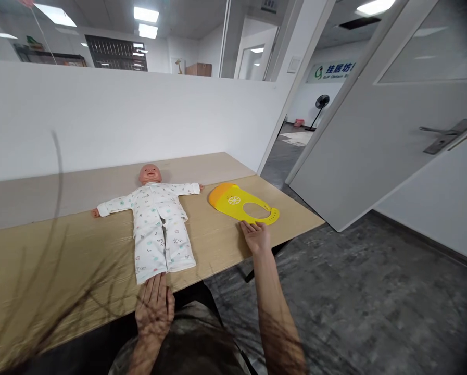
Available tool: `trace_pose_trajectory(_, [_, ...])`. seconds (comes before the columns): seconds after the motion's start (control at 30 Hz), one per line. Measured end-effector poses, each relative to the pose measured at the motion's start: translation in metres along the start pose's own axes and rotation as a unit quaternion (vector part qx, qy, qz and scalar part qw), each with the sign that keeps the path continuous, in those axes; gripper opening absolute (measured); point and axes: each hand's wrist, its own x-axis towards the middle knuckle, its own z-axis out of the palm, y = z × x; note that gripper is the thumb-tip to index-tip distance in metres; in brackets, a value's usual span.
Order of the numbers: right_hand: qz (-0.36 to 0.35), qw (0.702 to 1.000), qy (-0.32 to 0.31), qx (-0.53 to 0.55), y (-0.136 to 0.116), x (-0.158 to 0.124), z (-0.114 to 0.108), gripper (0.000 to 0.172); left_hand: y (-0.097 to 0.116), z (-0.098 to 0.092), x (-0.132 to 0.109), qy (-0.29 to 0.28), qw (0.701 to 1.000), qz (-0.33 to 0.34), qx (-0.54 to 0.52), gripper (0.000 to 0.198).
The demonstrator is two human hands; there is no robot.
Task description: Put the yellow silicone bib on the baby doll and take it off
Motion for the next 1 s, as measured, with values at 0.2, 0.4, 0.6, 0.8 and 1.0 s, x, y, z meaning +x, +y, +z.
trace_pose_trajectory(0.2, [-0.06, 0.988, 0.134, -0.052, -0.05, 0.0, -0.022, 0.016, -0.001, 0.007, -0.008, 0.014, 0.998, -0.042, -0.051, 0.087])
trace_pose_trajectory(0.4, [-0.017, 0.993, 0.102, -0.056, -0.065, 0.013, -0.013, 0.026, -0.001, 0.011, -0.012, 0.021, 0.997, -0.044, -0.059, 0.086])
trace_pose_trajectory(0.6, [0.034, 0.996, 0.057, -0.055, -0.029, 0.021, 0.004, 0.022, -0.002, 0.009, -0.009, 0.021, 0.998, -0.033, -0.047, 0.085])
trace_pose_trajectory(0.8, [0.001, 0.999, 0.023, -0.038, 0.022, 0.037, 0.043, 0.012, -0.001, 0.004, -0.002, 0.008, 1.0, -0.008, -0.008, 0.084])
trace_pose_trajectory(1.0, [-0.058, 0.998, 0.025, -0.027, 0.043, 0.058, 0.079, 0.017, 0.002, -0.002, 0.0, -0.013, 1.0, -0.009, -0.008, 0.087])
